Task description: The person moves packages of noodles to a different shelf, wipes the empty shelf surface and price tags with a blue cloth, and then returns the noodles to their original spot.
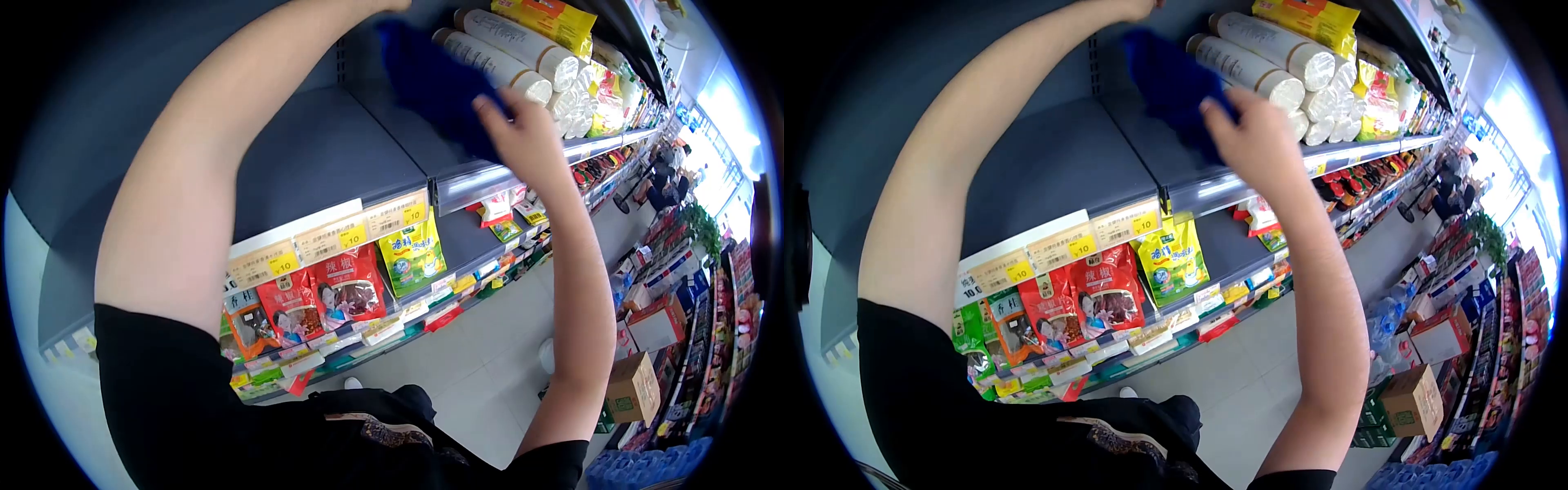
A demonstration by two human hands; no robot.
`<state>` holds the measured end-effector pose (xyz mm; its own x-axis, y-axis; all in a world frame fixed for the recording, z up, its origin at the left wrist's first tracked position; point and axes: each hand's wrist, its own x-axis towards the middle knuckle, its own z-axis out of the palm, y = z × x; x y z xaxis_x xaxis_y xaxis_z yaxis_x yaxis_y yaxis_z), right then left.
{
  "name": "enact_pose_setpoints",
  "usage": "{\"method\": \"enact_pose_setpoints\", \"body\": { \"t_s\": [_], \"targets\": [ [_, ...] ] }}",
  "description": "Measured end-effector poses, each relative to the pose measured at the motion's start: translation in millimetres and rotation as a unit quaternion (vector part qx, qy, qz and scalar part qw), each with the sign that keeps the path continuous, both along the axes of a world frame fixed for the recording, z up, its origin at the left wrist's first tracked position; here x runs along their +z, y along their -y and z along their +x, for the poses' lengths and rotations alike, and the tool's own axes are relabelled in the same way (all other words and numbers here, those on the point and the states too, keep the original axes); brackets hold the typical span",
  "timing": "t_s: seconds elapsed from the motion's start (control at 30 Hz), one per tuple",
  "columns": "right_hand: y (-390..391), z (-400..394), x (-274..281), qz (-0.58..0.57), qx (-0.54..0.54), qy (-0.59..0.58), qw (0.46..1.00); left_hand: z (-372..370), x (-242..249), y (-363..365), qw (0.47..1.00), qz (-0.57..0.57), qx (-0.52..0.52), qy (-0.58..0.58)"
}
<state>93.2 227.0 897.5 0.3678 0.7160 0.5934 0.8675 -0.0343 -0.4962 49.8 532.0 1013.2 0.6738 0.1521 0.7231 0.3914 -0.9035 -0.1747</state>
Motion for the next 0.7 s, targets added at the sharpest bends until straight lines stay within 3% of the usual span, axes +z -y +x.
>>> {"method": "enact_pose_setpoints", "body": {
  "t_s": [0.07, 0.1, 0.13, 0.2, 0.3, 0.5, 0.6, 0.7],
  "targets": [
    [-8.9, 8.5, -23.0, 0.007, 0.046, 0.163, 0.985, 23.2, -23.9, -22.6, 0.987, -0.053, -0.061, -0.139],
    [-11.2, 9.0, -24.0, -0.015, 0.062, 0.174, 0.983, -11.8, -27.4, 37.5, 0.963, -0.139, -0.028, -0.227],
    [-13.0, 8.5, -25.2, -0.039, 0.079, 0.183, 0.979, -18.3, -41.9, 48.5, 0.956, -0.054, -0.061, -0.281],
    [-16.6, 13.2, -23.8, -0.082, 0.107, 0.184, 0.974, -35.6, -64.4, 68.4, 0.908, -0.132, -0.103, -0.385],
    [-23.9, 22.8, -13.8, -0.125, 0.132, 0.153, 0.971, -30.5, -91.6, 68.9, 0.907, -0.187, -0.103, -0.364],
    [-30.9, 31.6, -11.2, -0.142, 0.108, 0.229, 0.957, -0.7, -99.8, 60.2, 0.906, -0.229, -0.05, -0.351],
    [-41.4, 39.4, -24.9, -0.082, 0.136, 0.257, 0.953, 1.5, -108.1, 55.0, 0.914, -0.196, -0.081, -0.345],
    [-42.9, 43.7, -18.9, -0.094, 0.155, 0.266, 0.947, -0.1, -101.9, 60.1, 0.906, -0.174, -0.065, -0.381]
  ]
}}
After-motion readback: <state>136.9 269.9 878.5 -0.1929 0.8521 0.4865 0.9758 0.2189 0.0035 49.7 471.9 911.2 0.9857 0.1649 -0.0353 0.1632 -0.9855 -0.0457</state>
